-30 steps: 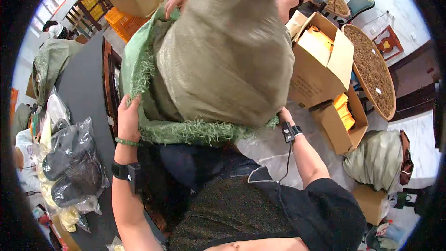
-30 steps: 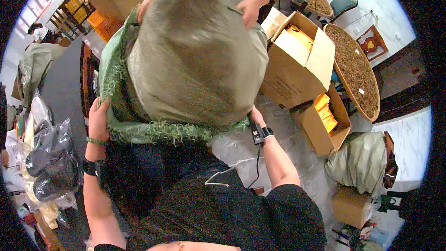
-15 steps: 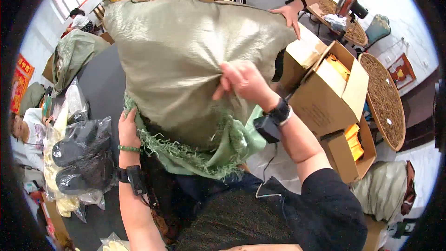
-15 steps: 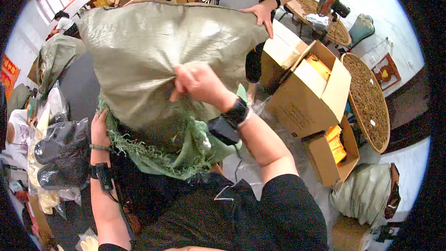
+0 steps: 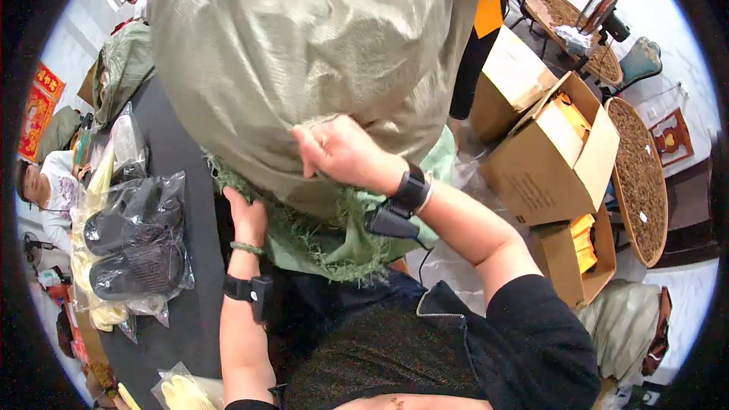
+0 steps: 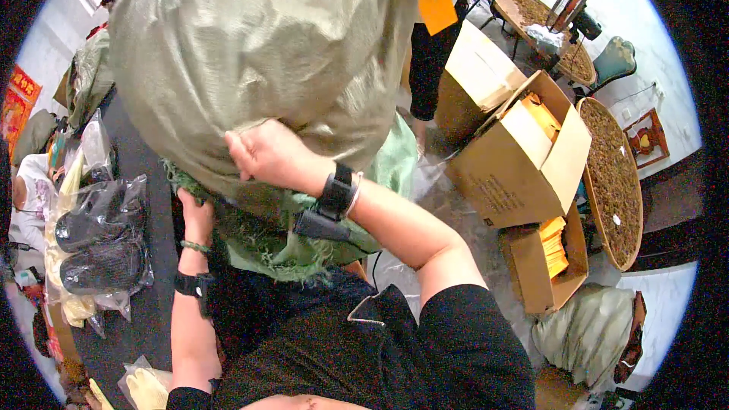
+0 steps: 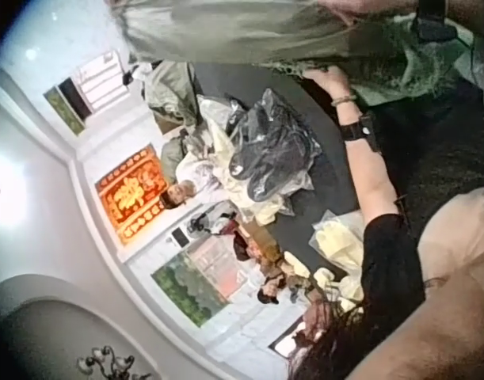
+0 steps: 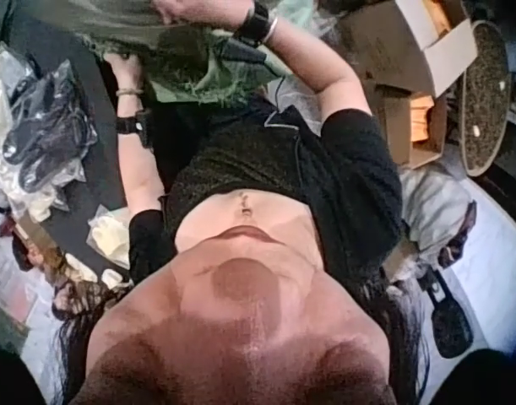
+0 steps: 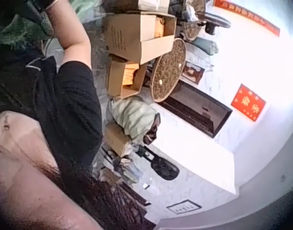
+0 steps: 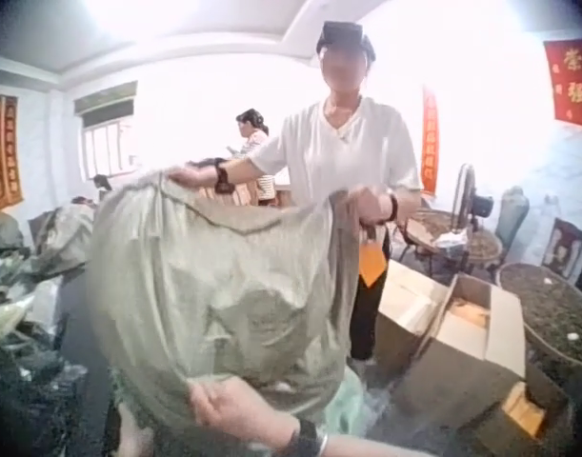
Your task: Packing pairs of slippers into plastic bags and placing them into a large sack.
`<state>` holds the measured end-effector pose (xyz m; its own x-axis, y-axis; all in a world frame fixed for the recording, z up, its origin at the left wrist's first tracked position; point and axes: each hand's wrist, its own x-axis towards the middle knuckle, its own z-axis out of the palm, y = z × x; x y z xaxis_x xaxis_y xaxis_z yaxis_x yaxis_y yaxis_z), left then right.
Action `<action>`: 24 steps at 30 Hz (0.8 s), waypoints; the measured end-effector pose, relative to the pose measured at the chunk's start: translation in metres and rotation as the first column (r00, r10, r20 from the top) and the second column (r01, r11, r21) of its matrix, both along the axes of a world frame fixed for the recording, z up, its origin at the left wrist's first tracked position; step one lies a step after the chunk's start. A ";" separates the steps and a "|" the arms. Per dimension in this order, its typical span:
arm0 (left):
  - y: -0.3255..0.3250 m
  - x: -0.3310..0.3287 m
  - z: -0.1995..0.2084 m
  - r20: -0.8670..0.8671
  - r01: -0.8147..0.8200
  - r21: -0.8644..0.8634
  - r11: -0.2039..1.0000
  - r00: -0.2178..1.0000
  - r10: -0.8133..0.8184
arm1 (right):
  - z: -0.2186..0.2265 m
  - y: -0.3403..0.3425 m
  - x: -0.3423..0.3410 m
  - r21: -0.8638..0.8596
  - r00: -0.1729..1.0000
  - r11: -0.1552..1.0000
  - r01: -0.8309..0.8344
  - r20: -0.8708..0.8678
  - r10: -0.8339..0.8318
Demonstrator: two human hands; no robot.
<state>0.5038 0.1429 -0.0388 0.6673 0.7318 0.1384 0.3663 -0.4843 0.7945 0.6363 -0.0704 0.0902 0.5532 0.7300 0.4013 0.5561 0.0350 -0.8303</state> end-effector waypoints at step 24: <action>-0.003 -0.041 0.102 0.273 0.059 -0.423 0.904 0.960 0.065 | -0.382 -0.097 0.094 -0.253 0.705 0.767 0.589 -0.303 -0.641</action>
<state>0.4631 0.1402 0.0632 0.6457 0.7636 -0.0074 0.1047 -0.0789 0.9914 0.7298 -0.1673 -0.2916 0.9786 0.2051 0.0166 0.0851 -0.3298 -0.9402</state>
